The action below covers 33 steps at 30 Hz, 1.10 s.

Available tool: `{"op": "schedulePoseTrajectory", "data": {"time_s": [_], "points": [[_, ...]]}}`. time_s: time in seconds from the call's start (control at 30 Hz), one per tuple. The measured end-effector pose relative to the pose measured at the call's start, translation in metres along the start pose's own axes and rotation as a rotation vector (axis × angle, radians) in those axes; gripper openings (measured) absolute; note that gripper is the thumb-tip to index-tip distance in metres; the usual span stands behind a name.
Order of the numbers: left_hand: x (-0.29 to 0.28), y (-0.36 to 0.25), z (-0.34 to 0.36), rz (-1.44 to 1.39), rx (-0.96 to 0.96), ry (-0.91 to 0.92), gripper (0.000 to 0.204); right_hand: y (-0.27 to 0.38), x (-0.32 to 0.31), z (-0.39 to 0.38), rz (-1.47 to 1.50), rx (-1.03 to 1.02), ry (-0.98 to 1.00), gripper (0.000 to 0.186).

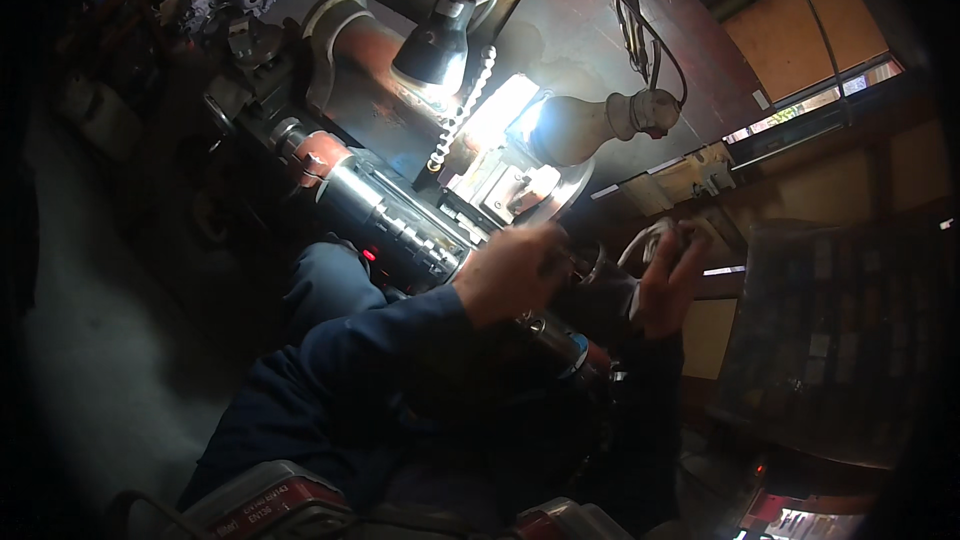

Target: The person operates a specialized grinding machine to shape a camshaft, adjusting multiple dials and levers to control the machine's movement. They periodically wipe the camshaft with a cloth and monitor its position relative to the spinning grinding wheel.

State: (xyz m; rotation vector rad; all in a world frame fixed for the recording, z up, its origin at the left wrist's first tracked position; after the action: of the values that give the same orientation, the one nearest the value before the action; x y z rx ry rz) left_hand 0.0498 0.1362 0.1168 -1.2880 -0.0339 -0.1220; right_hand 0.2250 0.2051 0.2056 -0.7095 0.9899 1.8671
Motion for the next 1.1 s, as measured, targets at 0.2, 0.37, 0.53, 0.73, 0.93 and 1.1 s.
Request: {"op": "schedulePoseTrajectory", "data": {"time_s": [0.2, 0.37, 0.53, 0.73, 0.93, 1.1], "points": [[-0.025, 0.039, 0.024, 0.529, -0.068, -0.296, 0.023, 0.058, 0.090, 0.011, -0.155, -1.076, 0.276, 0.019], [-0.030, 0.047, 0.024, 0.531, -0.210, -0.221, 0.013, 0.089, 0.097, 0.008, -0.125, -1.349, 0.326, 0.018], [-0.018, 0.044, 0.031, 0.547, -0.081, -0.223, 0.015, -0.025, 0.171, 0.089, -0.236, -1.055, 0.357, 0.007], [-0.040, 0.034, 0.025, 0.502, -0.056, -0.277, 0.024, 0.032, 0.177, 0.067, -0.056, -1.071, 0.562, 0.015], [-0.017, 0.050, 0.032, 0.578, -0.097, -0.182, 0.017, -0.099, 0.241, 0.130, 0.010, -0.936, 0.447, 0.012], [-0.034, 0.022, 0.028, 0.487, 0.033, -0.252, 0.021, -0.005, 0.184, 0.071, 0.150, -1.174, 0.361, 0.008]]}}
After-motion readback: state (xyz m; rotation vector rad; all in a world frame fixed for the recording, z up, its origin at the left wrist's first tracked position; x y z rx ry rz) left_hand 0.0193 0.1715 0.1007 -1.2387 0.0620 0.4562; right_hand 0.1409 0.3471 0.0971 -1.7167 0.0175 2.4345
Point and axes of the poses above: each hand's wrist, its own z-axis towards the middle knuckle, its own x-axis out of the palm, y = z × x, the point moved 5 cm from there along z, towards the middle knuckle, and after that the axes turned 12 degrees about -z, right-handed, at the moved point
